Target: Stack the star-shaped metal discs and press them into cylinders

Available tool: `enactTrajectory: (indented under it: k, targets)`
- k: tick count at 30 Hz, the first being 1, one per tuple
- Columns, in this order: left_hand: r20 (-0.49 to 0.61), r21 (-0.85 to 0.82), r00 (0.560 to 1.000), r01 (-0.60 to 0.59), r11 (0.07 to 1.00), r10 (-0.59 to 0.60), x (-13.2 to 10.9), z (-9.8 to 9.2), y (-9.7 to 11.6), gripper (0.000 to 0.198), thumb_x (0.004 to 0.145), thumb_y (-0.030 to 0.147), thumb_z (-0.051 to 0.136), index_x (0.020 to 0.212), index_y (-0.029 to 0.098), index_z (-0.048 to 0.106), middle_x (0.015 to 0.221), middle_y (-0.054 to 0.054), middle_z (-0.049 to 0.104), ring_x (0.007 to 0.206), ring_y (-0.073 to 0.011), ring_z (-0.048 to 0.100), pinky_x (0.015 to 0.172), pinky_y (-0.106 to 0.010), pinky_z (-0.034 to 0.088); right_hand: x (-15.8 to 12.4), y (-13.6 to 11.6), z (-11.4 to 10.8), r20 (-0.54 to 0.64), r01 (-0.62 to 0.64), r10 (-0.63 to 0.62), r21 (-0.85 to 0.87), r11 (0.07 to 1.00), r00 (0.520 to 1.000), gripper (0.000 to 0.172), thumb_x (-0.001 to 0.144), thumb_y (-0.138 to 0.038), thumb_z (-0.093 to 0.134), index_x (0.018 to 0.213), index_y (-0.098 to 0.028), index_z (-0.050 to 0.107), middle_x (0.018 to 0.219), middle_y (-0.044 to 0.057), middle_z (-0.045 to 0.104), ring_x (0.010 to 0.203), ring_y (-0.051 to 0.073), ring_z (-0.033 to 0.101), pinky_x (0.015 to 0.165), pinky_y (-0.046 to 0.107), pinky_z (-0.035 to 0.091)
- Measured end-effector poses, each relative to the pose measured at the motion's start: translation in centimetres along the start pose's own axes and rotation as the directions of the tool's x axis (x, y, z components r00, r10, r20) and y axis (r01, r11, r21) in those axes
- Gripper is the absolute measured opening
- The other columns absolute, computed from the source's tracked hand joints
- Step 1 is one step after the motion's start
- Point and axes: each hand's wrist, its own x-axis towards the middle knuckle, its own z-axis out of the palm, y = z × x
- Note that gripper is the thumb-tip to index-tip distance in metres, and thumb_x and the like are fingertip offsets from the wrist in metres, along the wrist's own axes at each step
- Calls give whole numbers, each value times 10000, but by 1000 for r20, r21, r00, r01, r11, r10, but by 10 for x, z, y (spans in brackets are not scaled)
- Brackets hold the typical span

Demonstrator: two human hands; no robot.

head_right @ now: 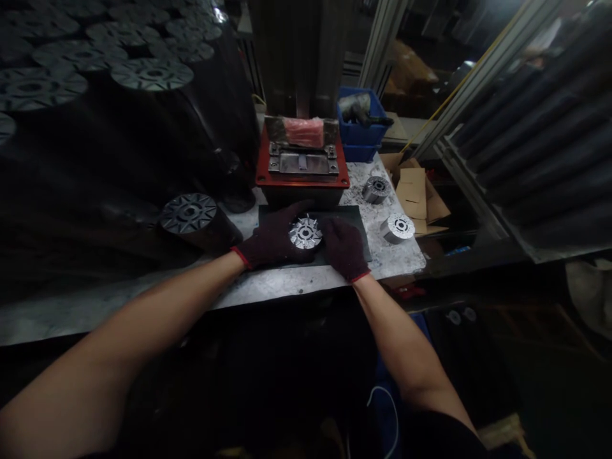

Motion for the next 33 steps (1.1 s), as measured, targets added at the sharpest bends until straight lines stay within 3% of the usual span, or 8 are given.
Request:
enactTrajectory:
  k: [5, 11, 16, 33]
  targets:
    - [9, 7, 1000, 14, 1000, -15, -1, -1, 1, 1227, 630, 390, 1043, 1718, 241, 498, 1647, -121, 653, 1470, -388, 659, 1268, -516, 526, -2, 7, -3, -20, 28, -31, -138, 990, 999, 419, 1059, -447, 513, 964, -209, 845, 1031, 137, 873, 967, 303, 810, 903, 433, 614]
    - [-3, -1, 1000, -1, 1000, 1, -1, -1, 1, 1198, 644, 392, 1038, 1706, 225, 510, 1638, -127, 657, 1464, -392, 662, 1259, -513, 531, -5, 9, -4, -154, -71, 78, 46, 996, 985, 414, 1072, -470, 511, 945, -227, 822, 939, 77, 857, 864, 263, 783, 809, 401, 592]
    - [-4, 14, 1000, 2, 1000, -2, -1, -1, 2, 1194, 648, 361, 1021, 1715, 215, 506, 1632, -129, 664, 1452, -387, 672, 1258, -507, 535, -4, 4, -2, -80, -3, 5, 31, 1000, 997, 403, 1052, -464, 532, 944, -219, 833, 973, 93, 867, 919, 280, 796, 853, 421, 599]
    - [-7, 22, 1000, 11, 1000, -11, 0, 1, 3, 1174, 638, 383, 1012, 1697, 233, 527, 1626, -140, 665, 1451, -395, 677, 1255, -519, 545, -2, 5, 0, -60, 50, -55, -83, 995, 997, 425, 1108, -463, 493, 997, -224, 827, 1003, 102, 868, 912, 268, 794, 837, 393, 619]
